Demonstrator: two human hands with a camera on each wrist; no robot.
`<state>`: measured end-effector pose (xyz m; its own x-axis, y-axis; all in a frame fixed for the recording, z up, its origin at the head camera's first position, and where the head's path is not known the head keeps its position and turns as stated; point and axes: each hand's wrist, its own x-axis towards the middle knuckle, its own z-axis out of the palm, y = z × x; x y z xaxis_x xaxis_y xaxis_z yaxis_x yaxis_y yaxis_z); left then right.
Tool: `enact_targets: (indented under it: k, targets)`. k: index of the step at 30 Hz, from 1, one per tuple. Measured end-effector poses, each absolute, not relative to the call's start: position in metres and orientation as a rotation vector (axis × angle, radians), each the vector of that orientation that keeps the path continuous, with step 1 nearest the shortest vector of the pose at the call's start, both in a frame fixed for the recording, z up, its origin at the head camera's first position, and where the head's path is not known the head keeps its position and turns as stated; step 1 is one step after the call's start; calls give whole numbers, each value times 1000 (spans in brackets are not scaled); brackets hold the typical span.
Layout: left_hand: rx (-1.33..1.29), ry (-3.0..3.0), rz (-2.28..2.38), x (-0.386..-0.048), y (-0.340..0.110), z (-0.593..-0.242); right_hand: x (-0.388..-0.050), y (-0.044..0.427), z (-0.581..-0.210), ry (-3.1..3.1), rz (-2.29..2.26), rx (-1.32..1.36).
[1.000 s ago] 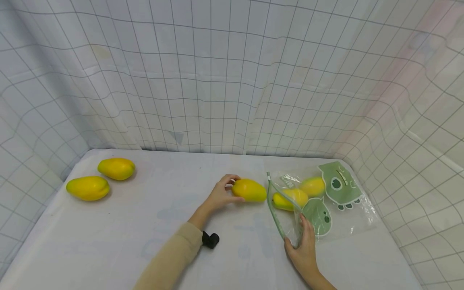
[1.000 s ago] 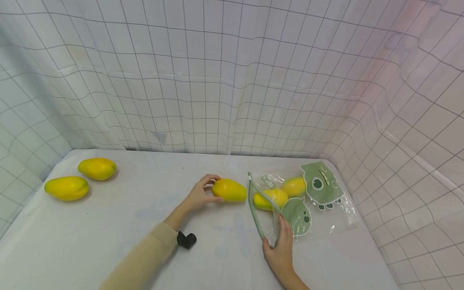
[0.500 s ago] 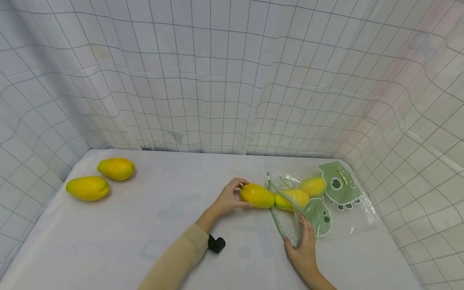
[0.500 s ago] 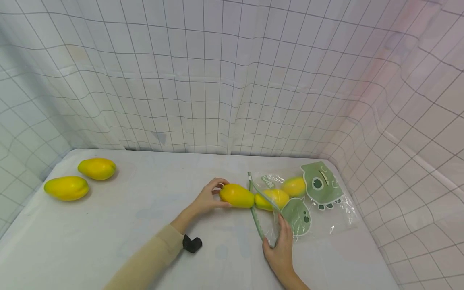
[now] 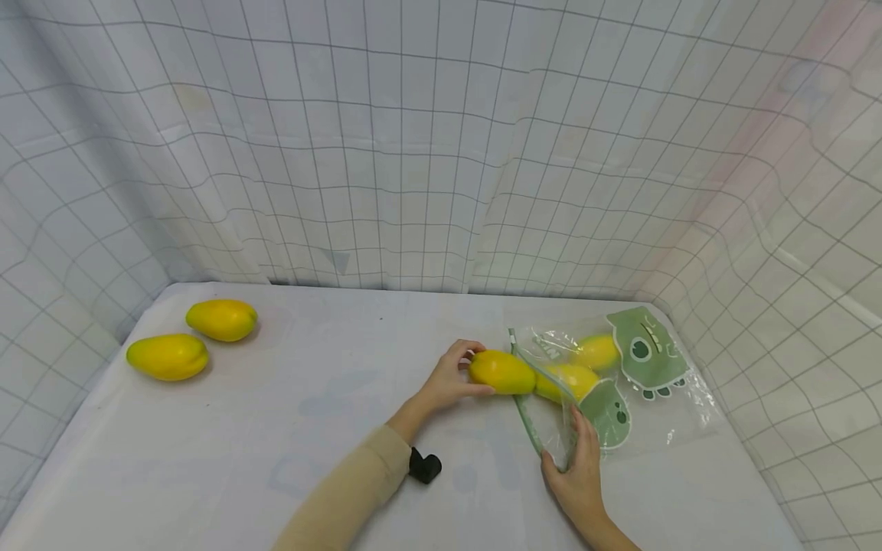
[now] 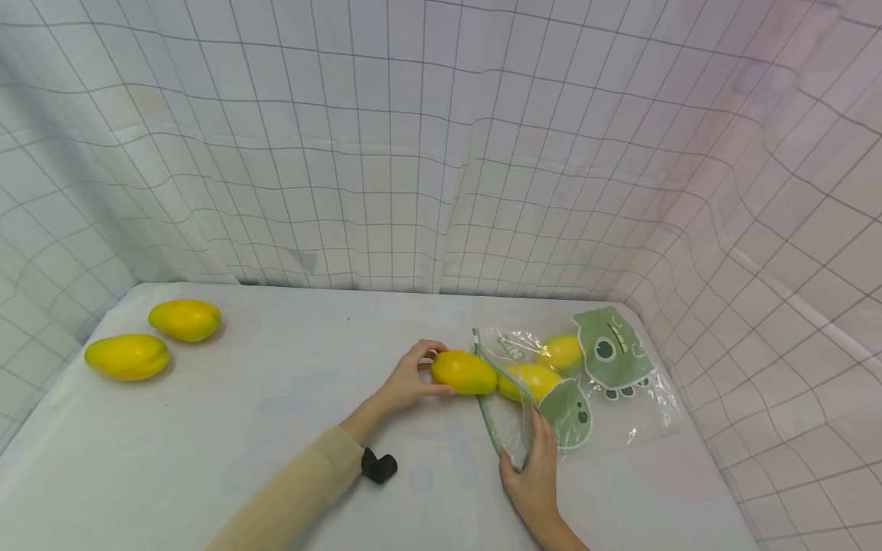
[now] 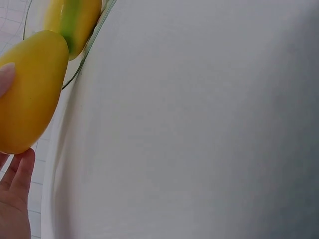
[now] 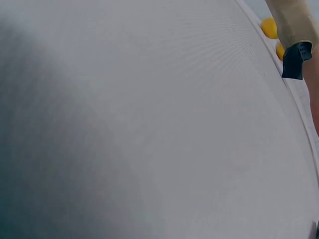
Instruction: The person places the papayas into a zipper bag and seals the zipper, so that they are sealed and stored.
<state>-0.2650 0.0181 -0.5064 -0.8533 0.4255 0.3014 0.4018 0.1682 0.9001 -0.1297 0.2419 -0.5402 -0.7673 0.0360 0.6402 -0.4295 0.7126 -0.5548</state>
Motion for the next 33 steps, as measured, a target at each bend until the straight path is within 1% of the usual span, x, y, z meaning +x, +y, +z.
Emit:
enact_targets:
  k: [33]
  targets:
    - [722, 2397, 1827, -260, 44, -516, -131, 242, -540, -2232, 936, 330]
